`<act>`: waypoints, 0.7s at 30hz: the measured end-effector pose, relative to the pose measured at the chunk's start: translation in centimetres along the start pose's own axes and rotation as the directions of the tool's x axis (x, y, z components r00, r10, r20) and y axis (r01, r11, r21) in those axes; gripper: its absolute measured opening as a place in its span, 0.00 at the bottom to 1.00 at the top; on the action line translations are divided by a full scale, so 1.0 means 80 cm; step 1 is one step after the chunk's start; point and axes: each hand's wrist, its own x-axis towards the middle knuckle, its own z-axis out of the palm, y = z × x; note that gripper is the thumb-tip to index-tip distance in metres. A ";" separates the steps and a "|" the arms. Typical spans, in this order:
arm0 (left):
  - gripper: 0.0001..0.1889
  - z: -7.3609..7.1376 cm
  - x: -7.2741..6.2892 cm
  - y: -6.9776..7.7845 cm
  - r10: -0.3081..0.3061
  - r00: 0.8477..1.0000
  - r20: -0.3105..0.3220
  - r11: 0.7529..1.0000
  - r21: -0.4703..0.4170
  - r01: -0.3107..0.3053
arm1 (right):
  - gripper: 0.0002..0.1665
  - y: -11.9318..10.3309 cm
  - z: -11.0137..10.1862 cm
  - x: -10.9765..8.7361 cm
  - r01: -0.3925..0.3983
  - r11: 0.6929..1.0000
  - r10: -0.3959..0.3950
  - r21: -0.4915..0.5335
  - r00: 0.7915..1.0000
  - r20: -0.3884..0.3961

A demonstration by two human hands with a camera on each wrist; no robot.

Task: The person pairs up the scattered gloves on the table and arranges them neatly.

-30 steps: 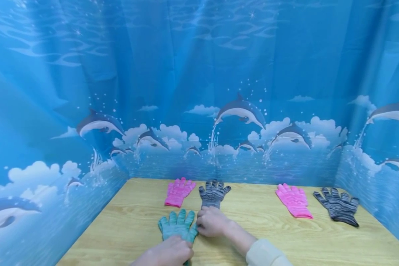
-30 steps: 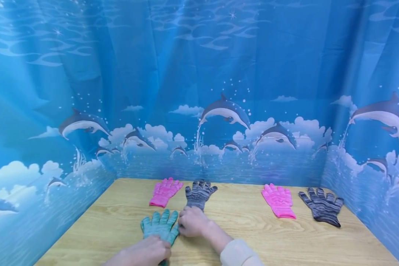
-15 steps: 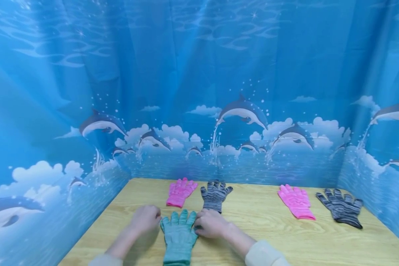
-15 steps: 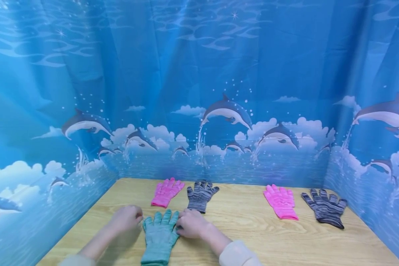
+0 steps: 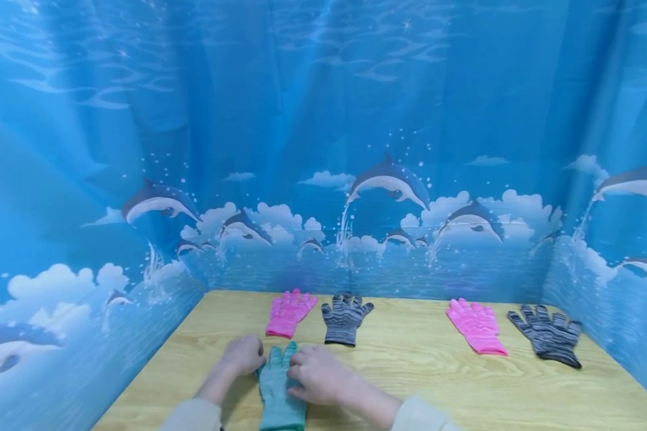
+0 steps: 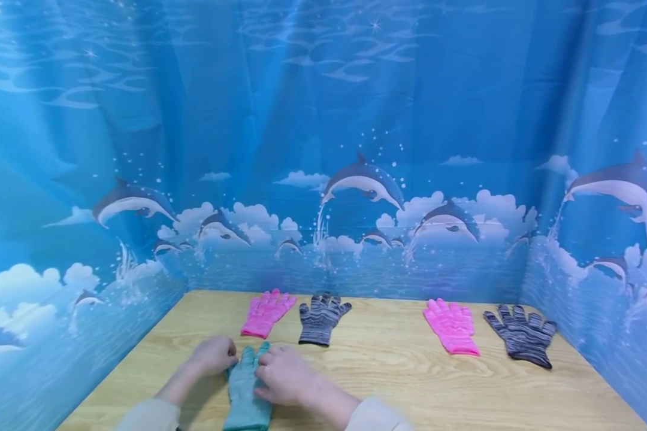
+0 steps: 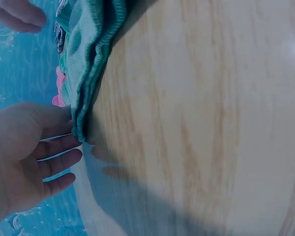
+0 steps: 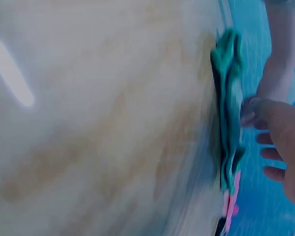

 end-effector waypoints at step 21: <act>0.05 0.006 0.001 -0.002 0.004 1.000 -0.007 1.000 -0.014 -0.004 | 0.14 -0.007 0.009 -0.020 -0.118 0.993 0.117 -0.012 0.992 -0.056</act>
